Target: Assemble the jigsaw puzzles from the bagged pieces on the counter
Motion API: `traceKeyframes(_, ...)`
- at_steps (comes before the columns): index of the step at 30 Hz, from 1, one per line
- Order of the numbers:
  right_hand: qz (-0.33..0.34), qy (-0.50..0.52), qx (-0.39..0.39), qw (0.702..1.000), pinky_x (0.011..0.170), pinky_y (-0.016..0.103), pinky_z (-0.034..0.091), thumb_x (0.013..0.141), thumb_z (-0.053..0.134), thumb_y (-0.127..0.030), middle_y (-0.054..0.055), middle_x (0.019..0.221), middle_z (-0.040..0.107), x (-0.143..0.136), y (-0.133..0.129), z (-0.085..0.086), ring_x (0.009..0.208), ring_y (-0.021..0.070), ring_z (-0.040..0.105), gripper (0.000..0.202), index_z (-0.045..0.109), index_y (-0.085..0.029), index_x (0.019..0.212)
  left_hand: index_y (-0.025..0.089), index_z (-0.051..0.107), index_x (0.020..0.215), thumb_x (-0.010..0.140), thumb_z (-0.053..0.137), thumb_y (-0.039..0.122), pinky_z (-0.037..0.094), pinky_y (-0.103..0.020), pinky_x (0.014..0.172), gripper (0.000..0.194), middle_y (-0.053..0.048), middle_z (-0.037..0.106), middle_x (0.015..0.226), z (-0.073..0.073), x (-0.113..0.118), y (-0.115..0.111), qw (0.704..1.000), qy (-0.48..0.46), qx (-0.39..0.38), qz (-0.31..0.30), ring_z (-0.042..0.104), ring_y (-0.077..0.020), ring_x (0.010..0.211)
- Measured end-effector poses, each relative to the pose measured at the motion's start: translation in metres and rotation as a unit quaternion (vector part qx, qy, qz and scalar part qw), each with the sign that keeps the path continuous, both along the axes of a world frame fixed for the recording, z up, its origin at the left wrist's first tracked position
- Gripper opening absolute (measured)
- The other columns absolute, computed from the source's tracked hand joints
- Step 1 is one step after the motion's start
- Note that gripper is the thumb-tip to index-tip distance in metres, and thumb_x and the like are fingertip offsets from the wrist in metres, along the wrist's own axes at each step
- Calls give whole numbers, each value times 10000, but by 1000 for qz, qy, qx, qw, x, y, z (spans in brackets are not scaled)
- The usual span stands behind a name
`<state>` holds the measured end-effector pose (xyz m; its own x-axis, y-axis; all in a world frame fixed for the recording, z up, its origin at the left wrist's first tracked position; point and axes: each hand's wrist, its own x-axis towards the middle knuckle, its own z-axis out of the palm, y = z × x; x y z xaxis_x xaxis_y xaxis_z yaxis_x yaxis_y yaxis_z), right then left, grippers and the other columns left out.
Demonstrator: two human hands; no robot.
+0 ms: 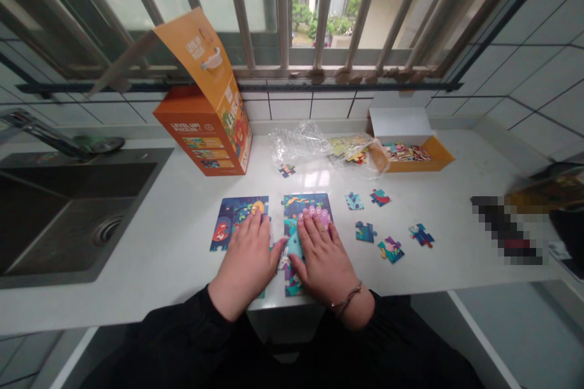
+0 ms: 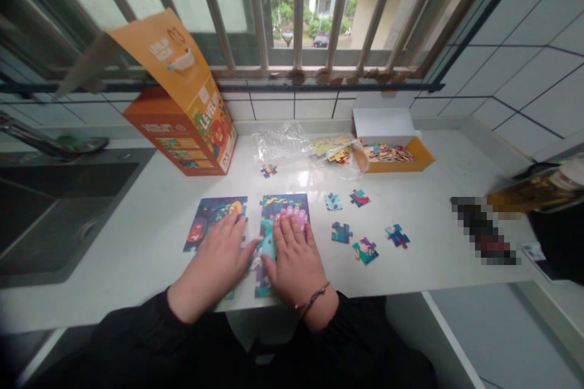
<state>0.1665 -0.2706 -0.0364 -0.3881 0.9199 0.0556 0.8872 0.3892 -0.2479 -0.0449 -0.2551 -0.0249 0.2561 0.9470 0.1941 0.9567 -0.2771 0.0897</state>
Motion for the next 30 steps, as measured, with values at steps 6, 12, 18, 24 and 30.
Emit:
traceKeyframes(6, 2, 5, -5, 1000, 1372, 592, 152, 1091, 450, -515, 124, 1828, 127, 1, 0, 1, 1708, 329, 169, 791, 283, -101, 1744, 93, 638, 1421, 1079, 518, 290, 414, -460, 1270, 413, -218, 611, 1564, 24, 17, 100, 992, -44, -45, -107, 555, -305, 1479)
traceKeyframes(12, 2, 28, -12, 1000, 1374, 590, 139, 1079, 476, -562, 129, 1831, 135, 1, 1, -2, 1710, 334, 160, 822, 296, -113, 1743, 105, 615, 1413, 976, 633, 257, 455, -462, 1213, 462, -229, 668, 1452, 13, 23, 184, 994, -65, -51, -74, 611, -336, 1390)
traceKeyframes(18, 3, 40, -9, 999, 1370, 598, 155, 1074, 494, -559, 130, 1833, 127, 3, 2, -2, 1709, 334, 168, 819, 306, -122, 1741, 139, 721, 1250, 880, 736, 289, 485, -423, 1138, 399, -187, 737, 1275, 20, 10, 221, 989, -110, -73, -59, 664, -343, 1255)
traceKeyframes(24, 4, 46, -3, 999, 1364, 613, 177, 1080, 491, -543, 146, 1826, 156, 2, 1, -3, 1703, 337, 193, 822, 282, -108, 1746, 189, 804, 1034, 703, 885, 329, 544, -333, 855, 368, -67, 775, 922, 30, -5, 224, 970, -193, -136, -64, 709, -257, 901)
traceKeyframes(30, 3, 43, 1, 999, 1363, 607, 187, 1076, 500, -540, 148, 1826, 171, 2, 1, -2, 1698, 344, 209, 816, 298, -114, 1742, 154, 800, 1110, 850, 799, 537, 542, -291, 736, 463, -72, 803, 896, 42, -22, 194, 921, -326, -202, -60, 719, -188, 782)
